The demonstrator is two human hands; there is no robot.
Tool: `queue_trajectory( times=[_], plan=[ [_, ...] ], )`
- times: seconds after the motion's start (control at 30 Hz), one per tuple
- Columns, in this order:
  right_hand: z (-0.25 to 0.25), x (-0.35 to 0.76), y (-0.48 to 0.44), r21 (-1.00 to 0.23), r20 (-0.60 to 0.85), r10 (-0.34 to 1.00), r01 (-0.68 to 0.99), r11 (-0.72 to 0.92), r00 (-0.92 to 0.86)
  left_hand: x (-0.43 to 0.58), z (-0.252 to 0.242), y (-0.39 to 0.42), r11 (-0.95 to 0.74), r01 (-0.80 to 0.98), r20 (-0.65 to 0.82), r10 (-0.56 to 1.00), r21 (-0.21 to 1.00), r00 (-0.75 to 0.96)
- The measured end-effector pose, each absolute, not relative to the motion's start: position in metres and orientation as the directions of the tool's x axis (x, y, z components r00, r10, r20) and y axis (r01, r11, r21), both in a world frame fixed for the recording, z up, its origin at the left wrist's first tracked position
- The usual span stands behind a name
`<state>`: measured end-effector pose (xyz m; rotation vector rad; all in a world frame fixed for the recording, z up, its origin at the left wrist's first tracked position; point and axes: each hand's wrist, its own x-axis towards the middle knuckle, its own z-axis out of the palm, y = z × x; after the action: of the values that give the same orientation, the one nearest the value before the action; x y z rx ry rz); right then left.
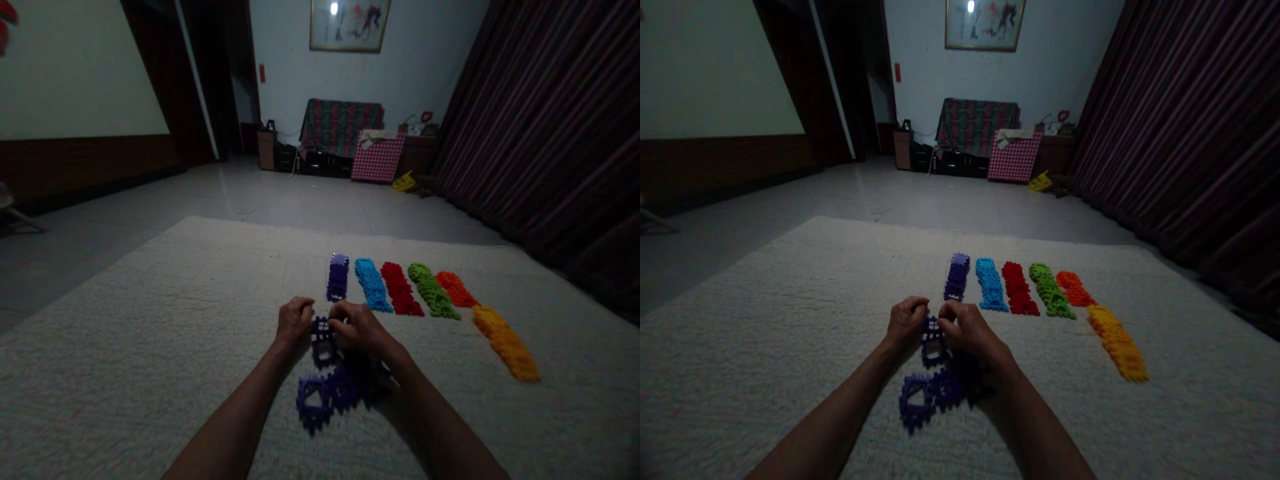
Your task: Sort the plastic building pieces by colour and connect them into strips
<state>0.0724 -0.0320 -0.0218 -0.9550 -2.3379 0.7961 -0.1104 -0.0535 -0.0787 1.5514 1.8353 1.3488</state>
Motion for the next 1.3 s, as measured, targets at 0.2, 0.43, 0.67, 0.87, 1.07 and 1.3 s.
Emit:
queue_trajectory(
  times=[0.2,0.43,0.67,0.87,1.07,1.3],
  plan=[
    [-0.033,0.078,-0.022,-0.515,0.387,0.687,0.473,0.715,-0.616,-0.112,-0.084,-0.05,-0.093,0.502,0.299,0.889,0.86,-0.348],
    [-0.035,0.084,-0.028,-0.503,0.211,0.653,0.493,0.71,-0.727,-0.112,-0.087,-0.049,-0.093,0.482,0.291,0.889,0.871,-0.354],
    [-0.052,0.084,-0.026,-0.508,0.188,0.631,0.475,0.718,-0.753,-0.111,-0.089,-0.049,-0.11,0.456,0.301,0.878,0.883,-0.372],
    [-0.062,0.08,-0.01,-0.481,0.415,0.689,0.499,0.721,-0.595,-0.113,-0.092,-0.048,-0.101,0.465,0.289,0.889,0.879,-0.355],
    [-0.073,0.075,0.008,-0.442,0.537,0.727,0.592,0.674,-0.427,-0.11,-0.084,-0.052,-0.086,0.47,0.278,0.892,0.879,-0.356],
    [-0.077,0.071,0.011,-0.435,0.561,0.719,0.594,0.677,-0.41,-0.112,-0.085,-0.05,-0.068,0.497,0.273,0.895,0.865,-0.353]
  ],
)
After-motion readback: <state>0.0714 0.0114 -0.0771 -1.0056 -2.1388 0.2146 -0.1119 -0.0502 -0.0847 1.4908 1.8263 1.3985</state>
